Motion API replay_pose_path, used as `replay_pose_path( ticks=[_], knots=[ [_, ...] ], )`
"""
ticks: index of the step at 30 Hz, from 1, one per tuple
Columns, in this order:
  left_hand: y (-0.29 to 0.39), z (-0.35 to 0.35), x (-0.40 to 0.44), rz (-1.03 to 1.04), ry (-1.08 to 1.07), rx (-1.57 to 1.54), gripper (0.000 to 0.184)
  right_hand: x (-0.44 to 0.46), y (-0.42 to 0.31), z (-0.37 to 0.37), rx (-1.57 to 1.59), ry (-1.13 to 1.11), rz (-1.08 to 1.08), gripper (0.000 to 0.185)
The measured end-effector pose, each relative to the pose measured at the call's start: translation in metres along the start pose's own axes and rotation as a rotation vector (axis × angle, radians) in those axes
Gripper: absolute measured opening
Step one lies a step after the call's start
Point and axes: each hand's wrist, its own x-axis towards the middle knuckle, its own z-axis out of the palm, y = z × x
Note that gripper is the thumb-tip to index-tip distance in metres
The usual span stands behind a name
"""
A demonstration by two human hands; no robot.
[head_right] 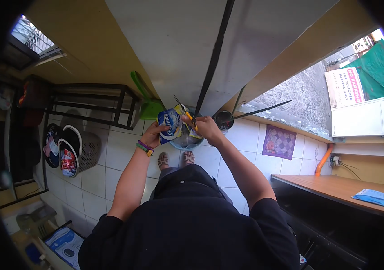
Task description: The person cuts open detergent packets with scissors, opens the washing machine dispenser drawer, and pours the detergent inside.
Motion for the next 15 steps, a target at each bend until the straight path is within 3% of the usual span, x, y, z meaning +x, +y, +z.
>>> replay_pose_path(
  ticks=[6,9,13,15],
  knots=[
    [-0.004,-0.002,0.001,0.041,0.013,-0.013,0.048,0.005,0.005,0.001,-0.069,0.025,-0.051,0.059],
    [-0.006,-0.004,-0.004,0.094,0.024,-0.070,0.049,0.000,-0.006,-0.009,0.043,-0.134,0.132,0.058],
    [-0.001,-0.002,-0.017,0.200,0.006,-0.127,0.047,0.043,0.037,-0.023,0.516,-0.552,0.217,0.052],
    [0.002,-0.008,-0.025,0.196,-0.017,-0.191,0.046,0.042,0.048,-0.025,0.724,-0.645,0.108,0.051]
  ],
)
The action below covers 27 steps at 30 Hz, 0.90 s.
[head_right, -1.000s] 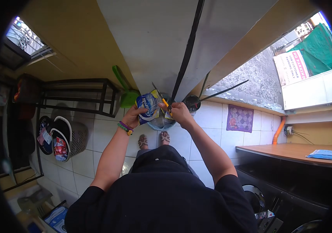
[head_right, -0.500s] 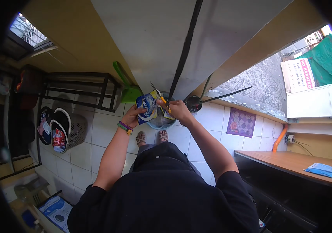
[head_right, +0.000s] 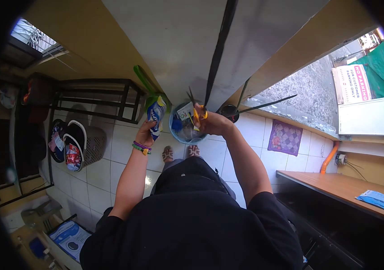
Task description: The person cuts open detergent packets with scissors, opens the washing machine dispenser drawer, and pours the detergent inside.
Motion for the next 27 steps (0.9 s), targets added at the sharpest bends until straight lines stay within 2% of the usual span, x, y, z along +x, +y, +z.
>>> replay_pose_path(
  ticks=[1,4,6,9,10,12,13,15,16,17,18,19,20,22,23,24,25,27],
  knots=[
    [0.002,0.002,-0.005,0.008,0.006,-0.007,0.042,-0.001,0.004,-0.001,0.081,-0.071,-0.065,0.051],
    [0.007,0.003,-0.017,0.023,0.042,-0.015,0.027,-0.006,0.021,-0.003,0.421,-0.121,-0.085,0.050],
    [0.012,-0.018,-0.018,-0.081,-0.069,-0.057,0.022,-0.006,0.038,-0.015,0.572,-0.237,-0.182,0.055],
    [0.013,-0.007,-0.016,-0.166,-0.311,-0.168,0.038,-0.002,0.076,-0.022,0.547,-0.147,-0.457,0.058],
    [0.012,0.003,-0.014,-0.147,-0.330,-0.153,0.040,-0.001,0.083,-0.029,0.369,-0.123,-0.438,0.057],
    [0.008,0.029,-0.010,-0.147,-0.390,-0.133,0.044,-0.011,0.092,-0.001,0.252,0.102,-0.557,0.048],
    [0.009,0.040,-0.007,-0.197,-0.484,-0.141,0.042,-0.014,0.095,0.015,0.083,0.337,-0.561,0.044],
    [0.002,0.080,-0.008,-0.313,-0.582,-0.156,0.027,-0.024,0.109,0.041,-0.047,0.651,-0.674,0.042],
    [-0.003,0.095,-0.010,-0.406,-0.606,-0.175,0.027,-0.026,0.118,0.044,-0.166,0.805,-0.688,0.038],
    [-0.009,0.109,-0.018,-0.447,-0.636,-0.131,0.018,-0.028,0.130,0.054,-0.084,0.929,-0.745,0.028],
    [-0.024,0.120,-0.023,-0.549,-0.715,-0.143,0.008,-0.052,0.142,0.073,-0.254,1.103,-0.800,0.019],
    [-0.042,0.123,-0.028,-0.608,-0.760,-0.160,0.013,-0.063,0.162,0.080,-0.219,1.225,-1.012,0.015],
    [-0.060,0.131,-0.037,-0.717,-0.787,-0.195,0.014,-0.071,0.182,0.083,-0.262,1.327,-1.096,0.016],
    [-0.105,0.145,-0.058,-0.922,-0.837,-0.273,0.014,-0.106,0.216,0.103,-0.482,1.465,-1.409,0.023],
    [-0.130,0.149,-0.071,-1.017,-0.860,-0.312,0.013,-0.123,0.239,0.104,-0.560,1.405,-1.413,0.035],
    [-0.101,0.153,-0.061,-1.118,-0.879,-0.381,0.012,-0.121,0.218,0.150,-0.575,1.375,-1.368,0.045],
    [-0.124,0.157,-0.086,-1.140,-0.887,-0.331,0.012,-0.153,0.240,0.175,-0.583,1.306,-1.348,0.057],
    [-0.163,0.182,-0.125,-1.321,-0.939,-0.290,0.013,-0.198,0.283,0.194,-0.520,1.243,-1.312,0.071]
  ],
)
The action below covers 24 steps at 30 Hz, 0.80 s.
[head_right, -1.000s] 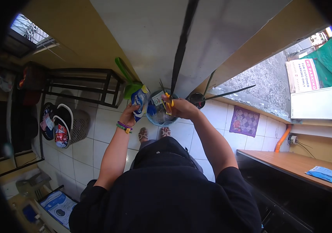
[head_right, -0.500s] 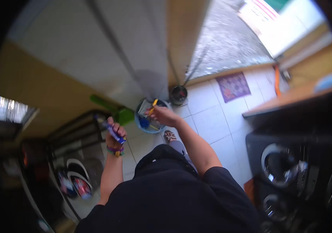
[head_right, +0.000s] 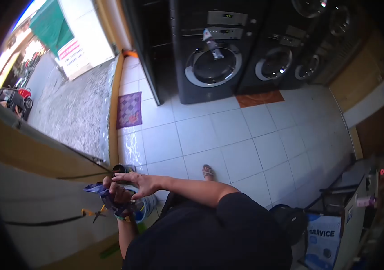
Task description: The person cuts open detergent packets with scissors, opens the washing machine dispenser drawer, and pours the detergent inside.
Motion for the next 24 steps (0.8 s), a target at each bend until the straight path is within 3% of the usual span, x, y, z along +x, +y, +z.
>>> replay_pose_path(
  ticks=[2,3,5,7,8,9,10,12,15,16,18,20,24],
  knots=[
    [-0.028,-0.018,0.028,-0.223,-0.059,-0.082,0.015,-0.037,-0.043,-0.042,0.131,-0.004,0.139,0.092],
    [-0.046,-0.038,0.035,-0.264,0.034,0.698,0.033,-0.060,-0.054,-0.067,0.157,0.106,0.120,0.097],
    [-0.085,-0.051,0.056,-0.521,0.179,0.797,0.054,-0.104,-0.083,-0.110,0.164,0.271,0.074,0.101],
    [-0.159,-0.024,0.100,-0.824,0.326,0.021,0.058,-0.150,-0.108,-0.158,0.101,0.329,0.017,0.091],
    [-0.196,-0.004,0.118,-0.909,0.424,-0.052,0.060,-0.174,-0.109,-0.183,0.060,0.325,-0.015,0.084],
    [-0.235,-0.029,0.129,-1.045,0.038,-0.316,0.069,-0.202,-0.111,-0.206,0.177,0.356,-0.051,0.071],
    [-0.270,-0.032,0.141,-1.074,-0.009,-0.231,0.076,-0.227,-0.119,-0.222,0.199,0.420,-0.111,0.056],
    [-0.343,-0.008,0.170,-1.133,-0.008,-0.411,0.080,-0.283,-0.154,-0.255,0.327,0.546,0.185,0.033],
    [-0.436,0.022,0.213,-1.250,-0.098,-0.632,0.080,-0.347,-0.187,-0.290,0.203,0.912,-0.011,0.012],
    [-0.465,0.030,0.226,-1.300,-0.157,-0.712,0.079,-0.367,-0.201,-0.302,0.207,1.024,0.062,0.010],
    [-0.496,0.050,0.249,-1.307,-0.031,-0.584,0.079,-0.403,-0.232,-0.322,0.236,1.237,0.221,0.007],
    [-0.527,0.062,0.276,-1.272,0.029,-0.359,0.081,-0.432,-0.241,-0.351,0.209,1.355,0.053,0.008],
    [-0.587,0.042,0.311,-0.840,-0.107,-0.140,0.069,-0.461,-0.233,-0.422,0.174,1.554,-0.247,0.014]
  ],
)
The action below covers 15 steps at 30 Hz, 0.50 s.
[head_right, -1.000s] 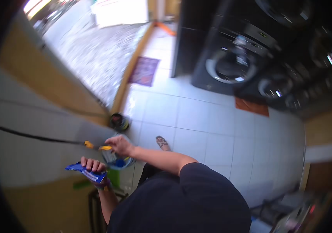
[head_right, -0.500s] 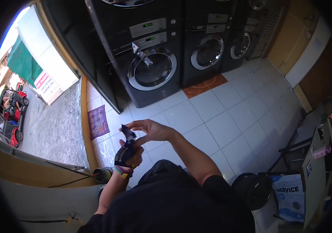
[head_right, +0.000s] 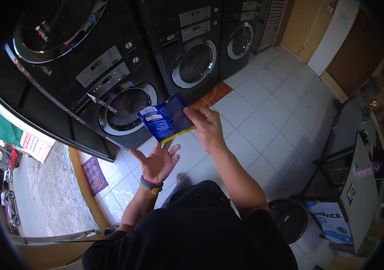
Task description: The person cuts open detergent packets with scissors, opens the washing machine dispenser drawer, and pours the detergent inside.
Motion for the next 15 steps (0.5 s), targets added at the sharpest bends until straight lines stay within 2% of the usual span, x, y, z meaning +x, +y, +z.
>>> replay_pose_path(
  ticks=[1,4,5,8,10,13,15],
  knots=[
    [-0.001,-0.015,0.014,0.110,-0.018,0.053,0.063,0.017,0.005,-0.002,0.041,0.018,-0.026,0.014],
    [0.005,-0.057,0.078,0.179,-0.005,0.218,0.049,0.075,0.027,-0.011,0.073,0.031,-0.011,0.014],
    [0.011,-0.064,0.101,0.196,0.039,0.152,0.046,0.094,0.034,-0.011,0.062,0.024,0.006,0.014],
    [0.043,-0.081,0.167,0.281,0.068,0.369,0.048,0.167,0.052,-0.015,0.060,-0.067,0.002,0.014],
    [0.069,-0.096,0.213,0.321,0.129,0.394,0.051,0.219,0.059,-0.015,0.004,-0.088,-0.032,0.016],
    [0.115,-0.124,0.269,0.364,0.200,0.469,0.054,0.294,0.066,-0.023,0.006,-0.168,-0.004,0.021],
    [0.140,-0.142,0.300,0.395,0.157,0.548,0.056,0.342,0.081,-0.036,0.029,-0.254,0.026,0.029]
  ],
)
